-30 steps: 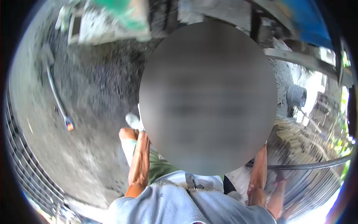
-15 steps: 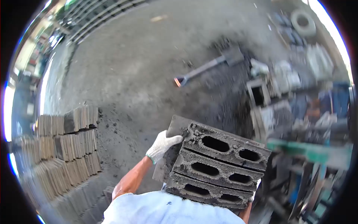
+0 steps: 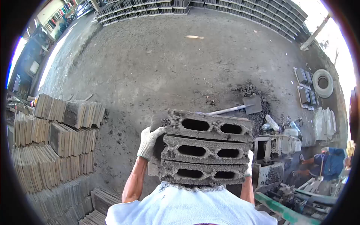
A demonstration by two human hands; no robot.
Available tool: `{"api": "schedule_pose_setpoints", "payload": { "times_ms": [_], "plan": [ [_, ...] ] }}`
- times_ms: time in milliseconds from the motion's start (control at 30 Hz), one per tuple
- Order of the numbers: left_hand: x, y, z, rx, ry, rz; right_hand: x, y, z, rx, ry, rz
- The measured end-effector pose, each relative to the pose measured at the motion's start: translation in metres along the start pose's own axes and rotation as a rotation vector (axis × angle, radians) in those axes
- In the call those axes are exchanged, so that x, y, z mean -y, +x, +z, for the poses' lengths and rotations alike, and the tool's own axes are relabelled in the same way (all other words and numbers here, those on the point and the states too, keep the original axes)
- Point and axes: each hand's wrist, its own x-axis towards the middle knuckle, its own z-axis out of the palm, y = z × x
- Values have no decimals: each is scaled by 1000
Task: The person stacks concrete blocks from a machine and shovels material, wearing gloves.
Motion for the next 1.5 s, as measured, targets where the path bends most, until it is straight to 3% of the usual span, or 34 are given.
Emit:
{"api": "schedule_pose_setpoints", "payload": {
  "times_ms": [67,100,200,267,500,533,667,733,833,900,1000,1100,1133,1200,1300,1367,1433,1500],
  "plan": [
    [-32,39,-5,-55,-65,23,27,64,42,36,-310,-29],
    [-42,63,-13,-91,-36,16,41,89,67,66,-315,-113],
    [-78,140,-31,-222,89,-63,91,160,145,138,-215,-27],
    [-115,200,-37,-211,103,-7,107,227,192,185,-174,-75],
    [-249,421,-32,-175,106,2,205,398,314,72,-172,45],
    [-270,448,-26,-155,134,-9,181,432,318,42,-115,27],
    [-338,573,14,-68,128,15,173,554,345,31,-108,47],
    [-373,646,37,-21,100,27,182,614,377,-72,17,-10],
    [-414,741,81,-55,103,58,204,717,375,96,79,43],
    [-467,809,103,-48,148,-51,282,789,432,-39,55,123],
    [-503,893,123,-74,190,-52,306,887,436,-2,-259,35],
    [-548,982,150,-61,141,-25,304,988,455,-21,-231,35],
    [-571,1014,164,-63,133,-19,305,1024,463,6,-347,-32],
    [-610,1095,186,-12,64,56,342,1110,507,-24,201,217],
    [-682,1201,231,-48,92,58,392,1233,536,-8,-168,-160],
    [-720,1282,249,14,68,14,399,1318,536,58,-221,-123],
    [-768,1328,282,-9,123,16,414,1364,544,-40,-74,46],
    [-798,1389,308,30,95,-15,428,1421,551,-50,-67,4]
  ]
}}
